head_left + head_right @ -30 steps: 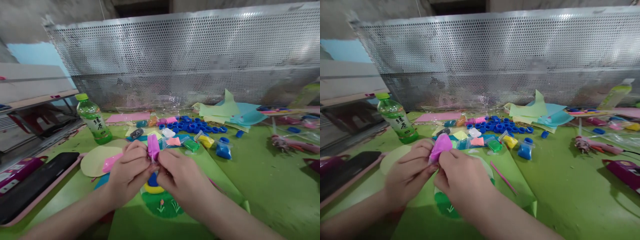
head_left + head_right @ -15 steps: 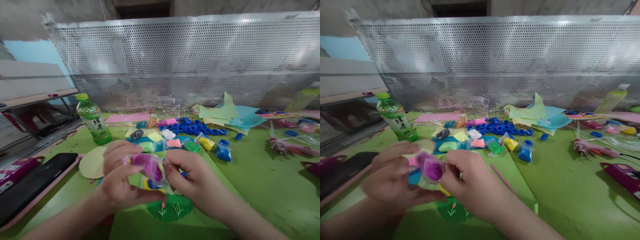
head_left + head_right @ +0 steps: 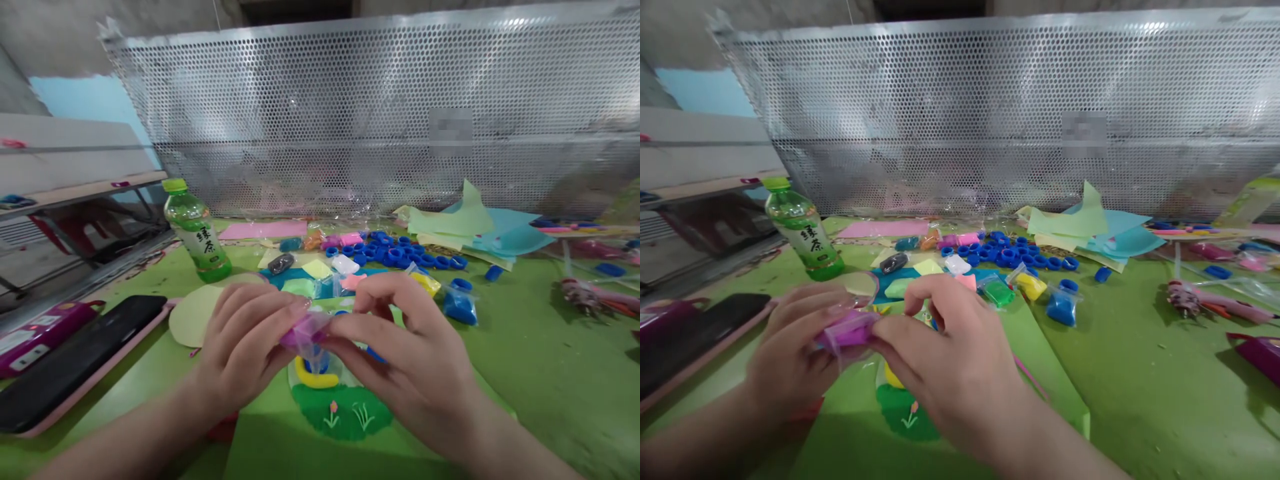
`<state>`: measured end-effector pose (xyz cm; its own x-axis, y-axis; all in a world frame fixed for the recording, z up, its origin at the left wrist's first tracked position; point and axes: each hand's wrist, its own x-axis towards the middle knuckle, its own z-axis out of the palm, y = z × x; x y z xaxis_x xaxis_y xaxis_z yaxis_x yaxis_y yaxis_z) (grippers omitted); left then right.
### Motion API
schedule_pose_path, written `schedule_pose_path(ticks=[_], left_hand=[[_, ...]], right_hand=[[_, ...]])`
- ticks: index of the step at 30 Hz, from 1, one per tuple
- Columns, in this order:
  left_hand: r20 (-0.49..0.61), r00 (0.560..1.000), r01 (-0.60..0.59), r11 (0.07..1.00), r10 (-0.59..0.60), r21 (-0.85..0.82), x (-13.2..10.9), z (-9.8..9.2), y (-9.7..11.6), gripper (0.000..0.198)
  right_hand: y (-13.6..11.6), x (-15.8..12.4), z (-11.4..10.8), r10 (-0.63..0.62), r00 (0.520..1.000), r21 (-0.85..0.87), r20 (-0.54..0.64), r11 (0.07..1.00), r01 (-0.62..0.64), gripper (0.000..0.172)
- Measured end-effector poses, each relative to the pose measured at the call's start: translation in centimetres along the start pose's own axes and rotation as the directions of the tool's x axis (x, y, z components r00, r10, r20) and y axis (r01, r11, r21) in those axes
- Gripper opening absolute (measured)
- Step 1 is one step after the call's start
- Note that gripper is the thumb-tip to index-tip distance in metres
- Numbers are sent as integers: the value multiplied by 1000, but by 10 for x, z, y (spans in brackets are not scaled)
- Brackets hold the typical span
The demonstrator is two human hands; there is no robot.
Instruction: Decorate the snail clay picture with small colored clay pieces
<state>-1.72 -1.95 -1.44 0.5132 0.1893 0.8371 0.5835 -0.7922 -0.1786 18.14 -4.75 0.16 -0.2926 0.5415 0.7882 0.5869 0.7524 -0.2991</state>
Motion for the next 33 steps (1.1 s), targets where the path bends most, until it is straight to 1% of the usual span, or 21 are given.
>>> schedule_pose_path(ticks=[3,5,10,13,17,19,20,21,22,24,25,26,28,30,33], left_hand=[[10,1000,-25,999,25,29,0,-2,0,26],[12,999,-43,998,43,43,1,-2,1,23],[24,996,-86,994,84,64,6,0,5,18],[24,996,-92,995,91,39,5,1,6,19],[32,993,-118,993,118,16,5,0,5,22],[37,994,-100,995,100,-1,5,-1,5,24],[33,997,-72,997,72,-13,5,-1,6,25],[24,999,-34,999,34,-23,5,-2,6,25],[23,1000,18,999,-18,-33,5,-2,5,25],[12,994,105,993,-105,-48,4,-1,4,25],[10,991,137,989,-136,-52,3,-1,3,27],[12,988,153,987,-153,-56,2,0,2,29],[14,986,165,984,-164,-69,1,1,0,32],[28,981,193,978,-192,-81,1,2,-1,28],[42,974,228,970,-225,-90,1,1,0,24]], right_hand=[[-1,1,1,-31,999,-24,-21,999,30,16],[-1,1,1,-24,1000,-26,-21,999,23,16],[-2,0,1,12,1000,-2,29,1000,-12,13],[-2,0,2,10,999,11,47,1000,-10,16],[-1,0,2,48,996,13,79,999,-49,20],[0,1,-1,27,998,42,65,999,-30,16],[1,1,-3,26,999,74,41,997,-29,12],[1,3,-6,49,999,125,6,991,-49,9],[2,4,-8,98,995,194,-24,977,-91,7],[4,6,-12,237,971,369,-26,905,-211,6],[5,7,-13,301,953,451,12,850,-274,5],[6,8,-14,346,935,516,74,789,-333,6],[10,8,-12,385,896,583,221,684,-438,10],[13,6,-9,400,852,614,339,592,-522,16],[16,4,-5,400,804,670,439,451,-590,23]])
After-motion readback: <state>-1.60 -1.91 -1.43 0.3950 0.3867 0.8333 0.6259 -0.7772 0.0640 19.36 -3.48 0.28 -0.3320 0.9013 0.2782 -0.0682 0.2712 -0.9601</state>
